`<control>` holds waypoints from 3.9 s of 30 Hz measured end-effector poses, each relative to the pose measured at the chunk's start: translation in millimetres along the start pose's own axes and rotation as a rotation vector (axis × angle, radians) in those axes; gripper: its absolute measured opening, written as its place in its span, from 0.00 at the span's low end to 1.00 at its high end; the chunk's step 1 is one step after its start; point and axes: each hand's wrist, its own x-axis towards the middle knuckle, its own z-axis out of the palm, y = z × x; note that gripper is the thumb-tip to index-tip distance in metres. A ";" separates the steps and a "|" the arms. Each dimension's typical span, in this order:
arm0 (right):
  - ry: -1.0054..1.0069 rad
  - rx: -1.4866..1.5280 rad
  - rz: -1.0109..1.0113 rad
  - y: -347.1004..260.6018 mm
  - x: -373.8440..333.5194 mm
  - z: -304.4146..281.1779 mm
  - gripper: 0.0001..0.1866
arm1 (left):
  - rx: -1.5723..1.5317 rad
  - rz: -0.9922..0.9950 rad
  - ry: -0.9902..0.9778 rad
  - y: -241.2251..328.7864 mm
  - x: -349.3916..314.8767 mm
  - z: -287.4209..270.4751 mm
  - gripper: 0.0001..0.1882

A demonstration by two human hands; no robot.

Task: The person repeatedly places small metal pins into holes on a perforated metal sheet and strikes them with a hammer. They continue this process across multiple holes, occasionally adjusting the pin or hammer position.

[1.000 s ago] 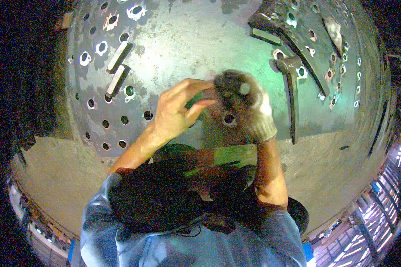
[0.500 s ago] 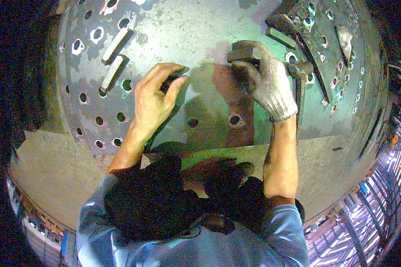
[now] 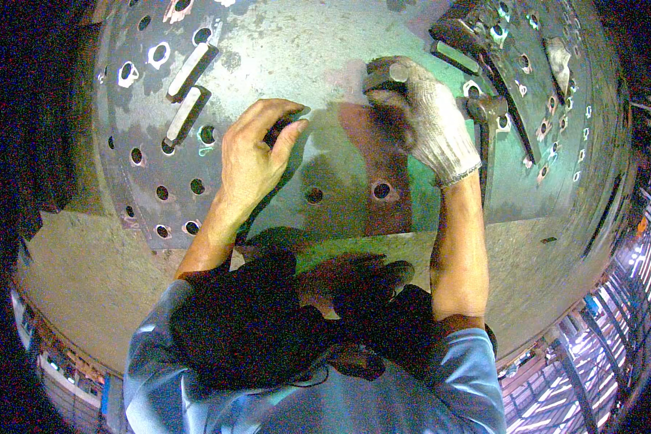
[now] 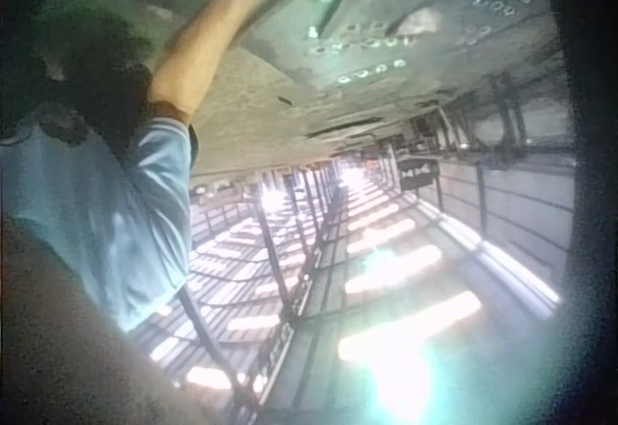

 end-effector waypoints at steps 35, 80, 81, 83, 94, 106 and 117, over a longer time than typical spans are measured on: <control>0.026 -0.016 0.046 -6.0 -4.2 7.5 0.10 | 0.016 0.006 0.001 -0.8 -1.5 3.7 0.10; 0.015 -0.056 0.143 -24.9 -2.5 5.7 0.18 | 0.027 0.004 -0.018 0.0 -1.7 2.0 0.09; 0.008 -0.064 0.150 -26.7 -2.0 5.4 0.18 | 0.028 0.002 -0.019 -0.3 -2.0 1.7 0.09; 0.019 -0.096 0.093 -20.2 -3.6 6.8 0.18 | 0.028 0.001 -0.024 0.4 -1.7 1.4 0.09; 0.116 0.282 0.179 -9.6 -13.9 4.9 0.13 | 0.022 0.021 -0.013 -3.0 -1.8 3.0 0.09; 0.028 0.145 0.199 -10.2 -5.2 5.8 0.10 | 0.016 0.005 -0.020 -1.7 -0.7 3.6 0.08; 0.032 0.035 0.124 -12.7 -5.1 5.4 0.09 | 0.029 0.029 -0.018 -1.7 -0.6 2.2 0.09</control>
